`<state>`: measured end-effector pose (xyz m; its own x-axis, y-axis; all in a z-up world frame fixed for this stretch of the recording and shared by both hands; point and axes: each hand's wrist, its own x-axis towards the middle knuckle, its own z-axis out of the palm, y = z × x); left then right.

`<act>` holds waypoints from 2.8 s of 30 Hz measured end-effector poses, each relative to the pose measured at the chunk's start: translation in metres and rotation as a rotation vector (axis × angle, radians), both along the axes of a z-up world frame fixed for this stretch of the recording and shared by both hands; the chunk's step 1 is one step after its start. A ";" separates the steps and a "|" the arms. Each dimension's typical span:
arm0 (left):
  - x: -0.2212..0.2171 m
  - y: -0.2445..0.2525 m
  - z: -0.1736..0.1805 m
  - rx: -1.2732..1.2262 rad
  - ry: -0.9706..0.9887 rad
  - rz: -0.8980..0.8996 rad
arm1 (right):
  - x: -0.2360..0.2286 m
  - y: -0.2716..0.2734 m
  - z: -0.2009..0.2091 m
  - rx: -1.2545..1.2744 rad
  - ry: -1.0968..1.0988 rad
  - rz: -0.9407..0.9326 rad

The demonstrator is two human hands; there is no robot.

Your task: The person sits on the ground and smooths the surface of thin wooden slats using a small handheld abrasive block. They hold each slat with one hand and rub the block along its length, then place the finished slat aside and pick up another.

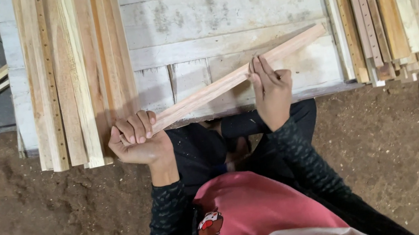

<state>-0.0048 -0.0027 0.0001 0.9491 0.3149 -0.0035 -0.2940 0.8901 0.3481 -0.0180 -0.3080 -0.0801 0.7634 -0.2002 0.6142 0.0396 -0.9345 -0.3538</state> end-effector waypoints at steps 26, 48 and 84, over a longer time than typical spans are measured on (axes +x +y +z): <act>-0.003 0.001 0.002 0.021 -0.004 -0.005 | 0.034 -0.150 -0.044 -0.253 0.001 -0.187; -0.007 0.008 0.009 -0.157 0.443 0.022 | 0.029 -0.202 -0.010 0.278 0.190 -0.205; 0.018 -0.013 0.001 0.029 0.069 0.014 | 0.067 -0.220 -0.068 -0.302 0.015 -0.289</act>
<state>0.0133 -0.0160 0.0008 0.9424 0.3290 -0.0596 -0.2808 0.8754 0.3935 0.0491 -0.5281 -0.1483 0.7113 -0.2204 0.6675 -0.2430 -0.9681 -0.0607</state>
